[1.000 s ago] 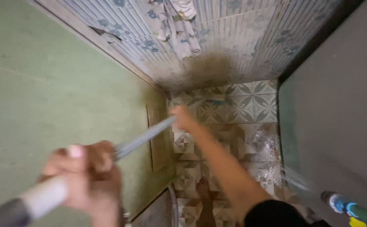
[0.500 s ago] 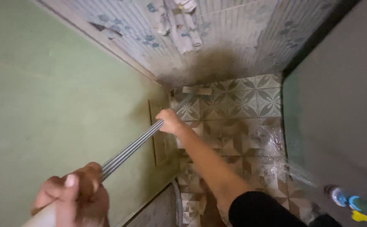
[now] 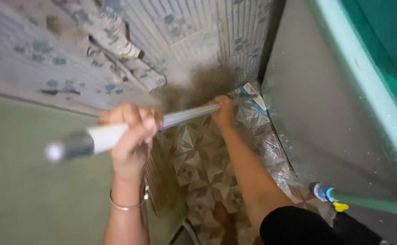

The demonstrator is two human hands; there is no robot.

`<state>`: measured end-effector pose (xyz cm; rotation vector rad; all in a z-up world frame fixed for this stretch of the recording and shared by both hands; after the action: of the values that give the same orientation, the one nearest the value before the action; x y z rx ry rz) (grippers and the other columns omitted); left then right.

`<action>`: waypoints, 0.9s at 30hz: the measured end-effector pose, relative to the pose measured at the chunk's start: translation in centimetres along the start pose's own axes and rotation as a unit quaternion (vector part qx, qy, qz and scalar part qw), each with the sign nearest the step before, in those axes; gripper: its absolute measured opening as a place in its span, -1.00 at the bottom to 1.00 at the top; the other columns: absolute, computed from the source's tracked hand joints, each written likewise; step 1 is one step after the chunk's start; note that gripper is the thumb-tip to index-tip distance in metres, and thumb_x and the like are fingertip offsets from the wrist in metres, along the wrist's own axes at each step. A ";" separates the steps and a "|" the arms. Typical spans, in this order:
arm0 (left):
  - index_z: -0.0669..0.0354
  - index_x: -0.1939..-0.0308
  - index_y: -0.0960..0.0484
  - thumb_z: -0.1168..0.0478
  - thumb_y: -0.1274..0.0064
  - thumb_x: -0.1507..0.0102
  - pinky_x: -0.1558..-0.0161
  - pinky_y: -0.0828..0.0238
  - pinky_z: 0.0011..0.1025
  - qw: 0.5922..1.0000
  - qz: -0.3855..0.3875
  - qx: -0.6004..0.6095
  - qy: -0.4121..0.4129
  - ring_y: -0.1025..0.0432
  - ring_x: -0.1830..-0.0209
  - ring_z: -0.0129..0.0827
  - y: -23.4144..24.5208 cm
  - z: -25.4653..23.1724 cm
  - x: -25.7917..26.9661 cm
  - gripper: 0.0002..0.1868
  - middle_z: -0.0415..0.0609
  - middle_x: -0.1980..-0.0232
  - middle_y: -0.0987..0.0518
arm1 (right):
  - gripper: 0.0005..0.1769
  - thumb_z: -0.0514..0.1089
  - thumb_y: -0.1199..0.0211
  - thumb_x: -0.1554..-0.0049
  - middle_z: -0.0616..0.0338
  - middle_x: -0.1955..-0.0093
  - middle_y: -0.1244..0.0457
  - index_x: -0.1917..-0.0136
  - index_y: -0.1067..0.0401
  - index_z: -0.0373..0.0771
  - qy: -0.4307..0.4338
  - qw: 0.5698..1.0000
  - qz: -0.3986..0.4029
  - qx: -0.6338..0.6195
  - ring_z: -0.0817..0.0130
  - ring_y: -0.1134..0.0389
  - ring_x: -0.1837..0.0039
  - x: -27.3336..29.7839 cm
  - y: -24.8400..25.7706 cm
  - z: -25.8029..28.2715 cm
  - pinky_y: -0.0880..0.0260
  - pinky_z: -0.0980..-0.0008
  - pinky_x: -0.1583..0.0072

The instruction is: Cleaning a washing machine with a sponge and then scrubbing the tiled bathroom floor with a long-handled brush and water.

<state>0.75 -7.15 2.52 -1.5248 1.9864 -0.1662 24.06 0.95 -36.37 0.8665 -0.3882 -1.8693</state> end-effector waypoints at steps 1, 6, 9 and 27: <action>0.13 0.37 -0.27 0.34 -0.15 -0.33 0.42 -0.14 -0.46 0.999 0.018 0.025 -0.011 -0.14 0.63 -0.45 -0.5 0.4 -1.8 -0.67 -0.16 0.54 -0.30 | -0.72 -0.19 -0.47 0.07 -0.16 0.15 -0.28 0.19 -0.42 -0.35 0.004 0.995 -0.097 -0.020 -0.16 -0.31 0.04 -0.7 0.2 -0.9 -0.33 -0.04 0.03; 0.08 0.31 -0.29 0.23 -0.20 -0.45 0.41 -0.17 -0.43 0.969 -0.189 -0.097 -0.123 -0.18 0.53 -0.47 -3.0 1.7 -9.1 -0.63 -0.19 0.45 -0.32 | -0.79 -0.22 -0.42 0.08 -0.14 0.26 -0.28 0.28 -0.43 -0.35 -0.047 0.967 -0.245 -0.052 -0.16 -0.33 0.12 -6.5 3.6 1.2 -0.33 -0.02 0.07; 0.04 0.33 -0.24 0.26 -0.20 -0.42 0.53 -0.06 -0.42 0.967 -0.208 -0.074 -0.123 -0.10 0.60 -0.50 -1.5 2.2 -10.9 -0.60 -0.21 0.48 -0.28 | -0.83 -0.17 -0.41 0.05 -0.12 0.30 -0.31 0.31 -0.48 -0.31 -0.055 0.993 -0.098 -0.034 -0.14 -0.36 0.18 -8.1 2.8 -0.8 -0.34 0.01 0.14; 0.03 0.44 -0.18 0.38 -0.18 -0.38 0.53 -0.07 -0.42 0.998 -0.030 0.010 0.051 -0.04 0.66 -0.49 -0.6 6.3 -21.8 -0.52 -0.21 0.57 -0.16 | -0.74 -0.03 -0.41 0.07 -0.09 0.28 -0.37 0.21 -0.59 -0.26 -0.109 0.994 0.023 0.003 -0.05 -0.41 0.20 -13.9 -0.1 -3.6 -0.40 0.04 0.09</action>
<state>7.71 14.11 6.40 -1.5933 2.0111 -0.2933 29.98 13.72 -33.39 0.6537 -0.5439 -1.9259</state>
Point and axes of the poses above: each hand's wrist, its own x-axis away from the middle knuckle, its own y-axis out of the back of the hand, z = x × y, the point moved 7 cm from there along -x, towards the middle knuckle
